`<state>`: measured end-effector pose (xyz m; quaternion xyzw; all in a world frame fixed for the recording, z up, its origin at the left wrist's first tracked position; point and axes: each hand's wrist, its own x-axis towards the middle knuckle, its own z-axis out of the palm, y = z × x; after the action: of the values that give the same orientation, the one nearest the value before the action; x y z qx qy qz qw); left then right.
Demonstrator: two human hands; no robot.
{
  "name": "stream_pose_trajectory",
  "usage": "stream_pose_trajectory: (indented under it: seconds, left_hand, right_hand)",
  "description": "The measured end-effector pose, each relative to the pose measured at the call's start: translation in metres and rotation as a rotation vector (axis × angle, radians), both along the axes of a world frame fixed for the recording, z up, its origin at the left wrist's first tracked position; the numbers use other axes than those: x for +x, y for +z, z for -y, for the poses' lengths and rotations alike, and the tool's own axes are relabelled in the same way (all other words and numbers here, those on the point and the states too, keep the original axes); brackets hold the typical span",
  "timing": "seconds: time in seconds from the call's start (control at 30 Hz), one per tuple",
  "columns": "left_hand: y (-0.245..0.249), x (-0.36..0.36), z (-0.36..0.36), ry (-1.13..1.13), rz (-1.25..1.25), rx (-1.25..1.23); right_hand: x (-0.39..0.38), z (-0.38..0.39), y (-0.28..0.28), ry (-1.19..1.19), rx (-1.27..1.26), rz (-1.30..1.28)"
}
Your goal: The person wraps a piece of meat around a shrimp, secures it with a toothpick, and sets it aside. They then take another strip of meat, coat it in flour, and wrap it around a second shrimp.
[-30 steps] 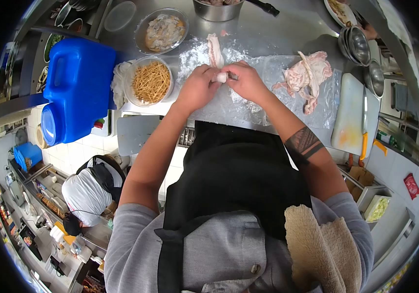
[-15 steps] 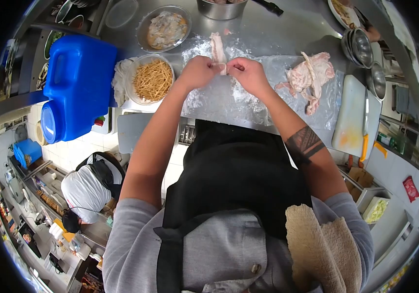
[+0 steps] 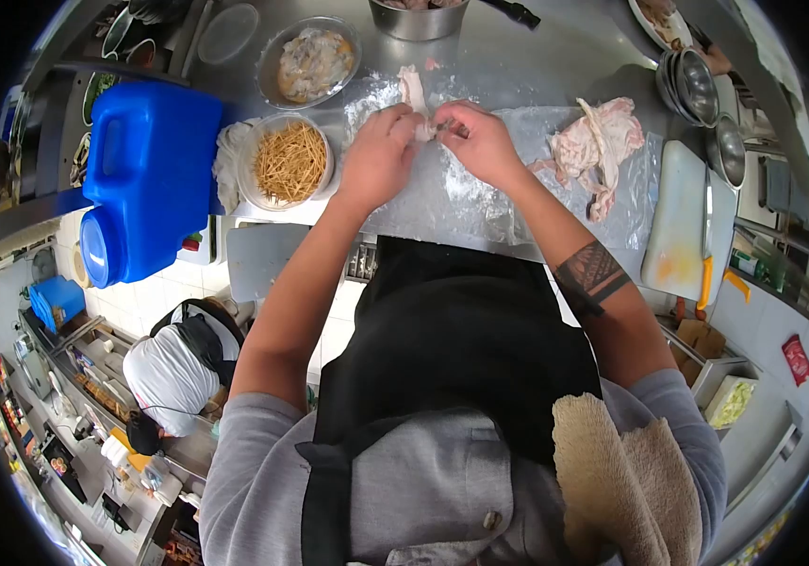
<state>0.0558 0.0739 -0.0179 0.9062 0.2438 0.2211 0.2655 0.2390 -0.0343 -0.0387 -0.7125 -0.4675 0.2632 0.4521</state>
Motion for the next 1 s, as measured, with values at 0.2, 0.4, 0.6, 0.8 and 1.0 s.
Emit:
stream_pose_trajectory:
  seconds: [0.2, 0.4, 0.6, 0.8, 1.0]
  left_hand:
    - [-0.014, 0.008, -0.008, -0.112, 0.063, 0.063]
    - [-0.021, 0.028, -0.032, 0.032, 0.007, -0.234]
    - [-0.009, 0.047, -0.045, 0.182, -0.223, -0.265]
    - [-0.006, 0.028, -0.026, -0.041, -0.039, -0.006]
    - [-0.018, 0.027, -0.014, -0.063, -0.053, -0.040]
  right_hand:
    - [-0.004, -0.013, -0.006, 0.006, -0.141, -0.127]
    - [0.014, -0.041, -0.009, -0.036, -0.231, -0.176]
    - [0.020, -0.062, -0.004, -0.120, -0.411, -0.137]
    - [0.014, -0.044, -0.005, -0.156, -0.211, -0.331]
    - [0.011, -0.036, 0.003, -0.127, -0.263, -0.469]
